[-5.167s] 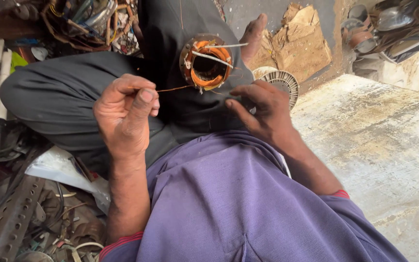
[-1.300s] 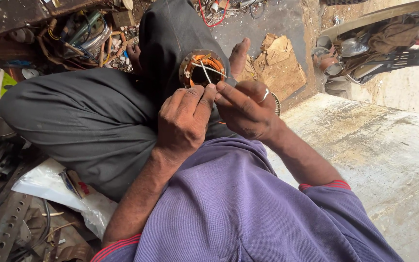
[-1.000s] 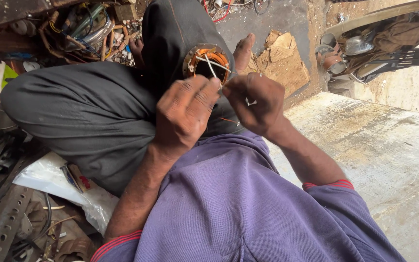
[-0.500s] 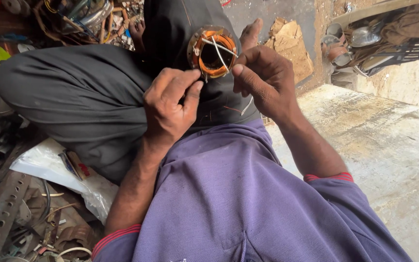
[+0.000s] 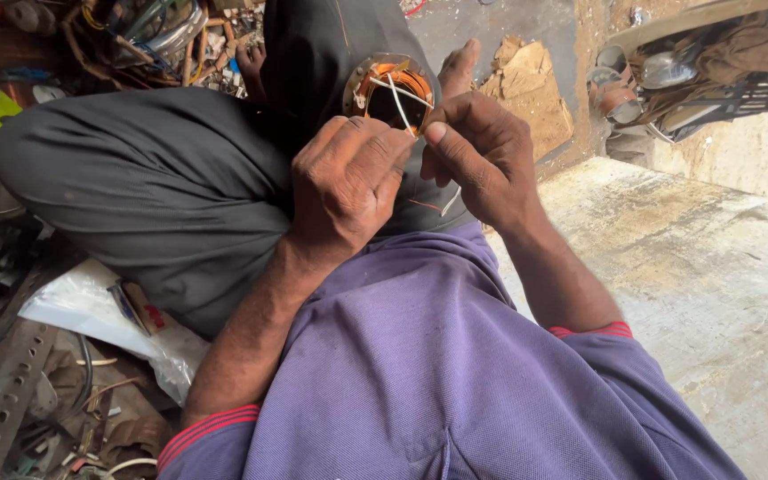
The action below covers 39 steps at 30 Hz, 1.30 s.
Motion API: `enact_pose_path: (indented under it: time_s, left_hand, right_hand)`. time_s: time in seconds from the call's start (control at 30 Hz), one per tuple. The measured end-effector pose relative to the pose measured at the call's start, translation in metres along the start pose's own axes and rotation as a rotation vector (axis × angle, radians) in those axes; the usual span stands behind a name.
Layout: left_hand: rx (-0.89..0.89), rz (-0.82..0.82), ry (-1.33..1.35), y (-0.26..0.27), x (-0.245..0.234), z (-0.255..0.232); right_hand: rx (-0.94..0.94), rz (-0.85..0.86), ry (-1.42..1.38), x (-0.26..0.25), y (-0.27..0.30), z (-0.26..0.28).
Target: The person sits on the floor and repairs a small electrical coil by hand. They use a thin white rod to push copper wires into the coil slots, then tie the wires together with a white string. Finally, they use a match to burn the ends of the wires.
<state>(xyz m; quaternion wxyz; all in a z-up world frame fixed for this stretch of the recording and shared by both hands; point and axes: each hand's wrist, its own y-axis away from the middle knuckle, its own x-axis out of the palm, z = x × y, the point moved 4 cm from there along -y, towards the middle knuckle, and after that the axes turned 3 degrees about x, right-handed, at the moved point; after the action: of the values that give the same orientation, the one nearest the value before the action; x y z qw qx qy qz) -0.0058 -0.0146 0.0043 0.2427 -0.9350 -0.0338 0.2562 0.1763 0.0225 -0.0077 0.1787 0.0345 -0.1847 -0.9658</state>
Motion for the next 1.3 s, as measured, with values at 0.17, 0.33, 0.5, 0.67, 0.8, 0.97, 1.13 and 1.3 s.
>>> enact_pose_path:
  time_s: [0.17, 0.33, 0.5, 0.67, 0.8, 0.97, 1.13, 1.3]
  left_hand:
    - [0.08, -0.002, -0.053, -0.006, -0.001, -0.003]
    - [0.013, -0.027, 0.044, -0.008, 0.002, -0.001]
    - [-0.065, -0.039, 0.093, -0.008, 0.0, 0.004]
    - [-0.103, -0.068, 0.16, -0.007, -0.004, 0.011]
    - [-0.221, -0.076, 0.277, 0.001, -0.006, 0.024]
    - [-0.448, -0.109, 0.684, 0.019, -0.004, 0.05]
    - [-0.554, -0.102, 0.929, 0.032, 0.006, 0.072]
    - [-0.547, -0.156, 1.008, 0.032, 0.009, 0.086]
  right_hand:
    - [-0.044, -0.036, 0.101, 0.003, 0.001, 0.003]
    - [-0.072, -0.045, 0.171, 0.006, 0.002, 0.005]
    - [-0.113, 0.073, 0.325, 0.008, 0.002, 0.015]
    - [-0.237, 0.127, 0.494, 0.014, 0.001, 0.032]
    - [-0.318, 0.102, 0.611, 0.029, -0.003, 0.041]
    - [-0.602, -0.055, 0.975, 0.042, -0.011, 0.05]
    - [-0.617, -0.128, 1.024, 0.045, -0.015, 0.046]
    - [-0.55, -0.136, 1.051, 0.045, -0.008, 0.04]
